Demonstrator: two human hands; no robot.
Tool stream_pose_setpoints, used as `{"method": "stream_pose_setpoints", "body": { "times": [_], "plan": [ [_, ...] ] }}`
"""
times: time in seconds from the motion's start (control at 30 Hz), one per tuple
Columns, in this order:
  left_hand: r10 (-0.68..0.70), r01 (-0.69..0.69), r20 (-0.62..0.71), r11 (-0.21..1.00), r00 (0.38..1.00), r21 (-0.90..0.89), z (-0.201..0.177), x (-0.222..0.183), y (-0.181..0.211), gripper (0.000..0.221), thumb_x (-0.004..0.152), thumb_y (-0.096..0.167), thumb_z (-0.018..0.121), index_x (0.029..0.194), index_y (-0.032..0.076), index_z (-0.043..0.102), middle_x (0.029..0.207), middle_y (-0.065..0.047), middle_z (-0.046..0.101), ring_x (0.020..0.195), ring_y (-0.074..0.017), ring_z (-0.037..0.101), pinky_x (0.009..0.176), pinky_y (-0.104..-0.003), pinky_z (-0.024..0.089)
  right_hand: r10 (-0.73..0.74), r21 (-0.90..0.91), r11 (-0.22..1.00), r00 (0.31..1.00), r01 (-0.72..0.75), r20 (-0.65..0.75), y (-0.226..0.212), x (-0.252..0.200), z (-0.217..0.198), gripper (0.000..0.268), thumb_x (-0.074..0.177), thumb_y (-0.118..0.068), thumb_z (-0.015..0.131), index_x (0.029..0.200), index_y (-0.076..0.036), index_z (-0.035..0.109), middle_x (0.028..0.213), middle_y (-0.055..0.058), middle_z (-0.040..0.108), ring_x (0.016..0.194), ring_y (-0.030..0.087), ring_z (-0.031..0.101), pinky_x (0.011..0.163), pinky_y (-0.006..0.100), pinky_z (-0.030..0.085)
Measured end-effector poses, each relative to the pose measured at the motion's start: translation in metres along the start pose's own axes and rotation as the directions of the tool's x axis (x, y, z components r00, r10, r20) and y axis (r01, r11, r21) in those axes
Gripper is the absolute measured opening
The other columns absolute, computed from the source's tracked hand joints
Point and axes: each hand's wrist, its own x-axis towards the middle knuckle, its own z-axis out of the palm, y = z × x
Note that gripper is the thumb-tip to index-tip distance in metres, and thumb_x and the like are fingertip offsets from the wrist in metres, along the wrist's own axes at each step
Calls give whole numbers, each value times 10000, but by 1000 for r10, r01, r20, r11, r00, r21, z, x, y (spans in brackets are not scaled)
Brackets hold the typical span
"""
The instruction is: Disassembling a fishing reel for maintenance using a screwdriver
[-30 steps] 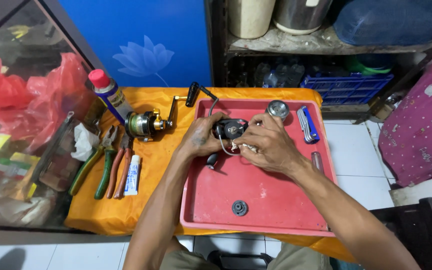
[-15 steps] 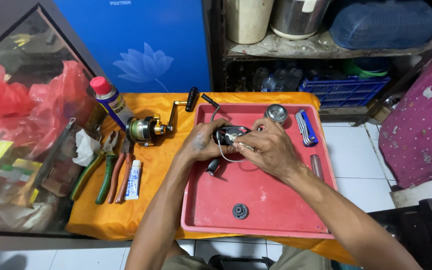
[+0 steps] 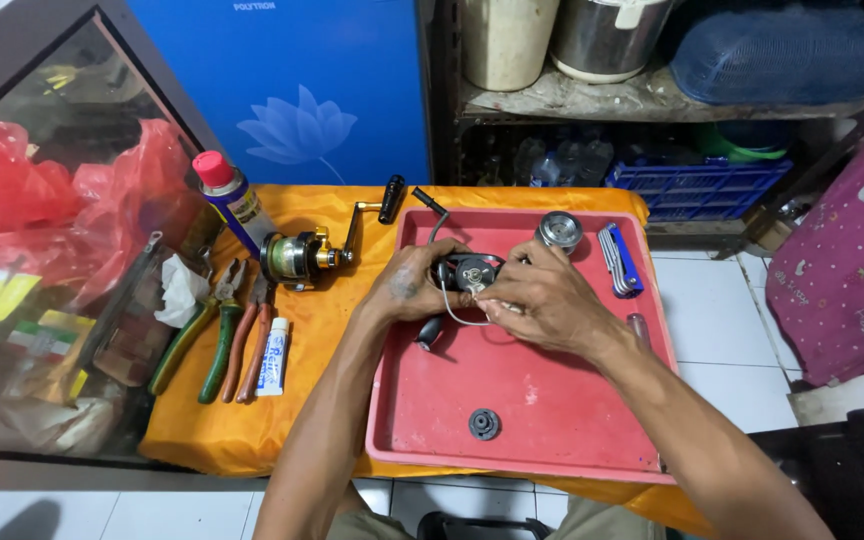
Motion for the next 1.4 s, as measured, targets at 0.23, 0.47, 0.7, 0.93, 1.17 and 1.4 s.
{"method": "stream_pose_setpoints", "body": {
  "times": [0.23, 0.47, 0.7, 0.93, 1.17, 1.4],
  "plan": [
    [13, -12, 31, 999, 999, -42, -3, -3, 1, 596, 613, 389, 901, 1106, 144, 671, 932, -193, 751, 939, -436, 714, 834, -493, 534, 53, 104, 995, 874, -3, -482, 32, 3, -20, 182, 918, -193, 743, 1048, -96, 824, 882, 35, 723, 856, 272, 638, 829, 383, 537],
    [-23, 25, 69, 1000, 997, -16, 6, 6, -8, 603, 613, 400, 899, 1110, 164, 652, 932, -177, 743, 966, -425, 706, 846, -499, 517, 410, 288, 912, 629, -292, -661, 70, -14, -32, 137, 1047, -116, 699, 1132, -43, 777, 896, 96, 648, 851, 202, 615, 790, 337, 478],
    [-5, -6, 136, 996, 991, 85, -7, -2, 17, 657, 623, 480, 889, 1193, 232, 675, 1094, -135, 763, 1098, -403, 691, 942, -499, 533, 340, 150, 932, 658, -329, -672, 87, -18, -20, 113, 1005, -129, 740, 1070, -58, 799, 876, 110, 681, 837, 276, 686, 784, 348, 505],
    [35, -35, 90, 999, 995, 5, -1, -6, 13, 673, 635, 444, 917, 1224, 206, 696, 1148, -156, 748, 1155, -410, 669, 1009, -516, 517, 329, 171, 942, 687, -290, -647, 105, -25, -8, 98, 1004, -92, 741, 1074, -40, 786, 921, 129, 702, 889, 321, 694, 822, 386, 509],
    [-120, 78, 242, 981, 963, 179, -18, -16, 44, 786, 634, 681, 783, 1303, 293, 644, 1167, -139, 748, 1167, -374, 675, 1024, -478, 520, 497, 350, 868, 611, -353, -616, 103, -29, -7, 226, 1160, -181, 591, 1103, -40, 758, 958, 142, 684, 918, 248, 627, 872, 363, 467],
    [-52, 12, 169, 974, 984, 226, -14, -10, 35, 721, 665, 561, 838, 1266, 203, 663, 1105, -182, 757, 1097, -422, 689, 982, -523, 526, 646, 519, 763, 500, -386, -577, 122, -34, 8, 549, 1146, -353, 538, 645, -133, 578, 584, 18, 535, 599, 119, 479, 621, 268, 406]
  ]
}}
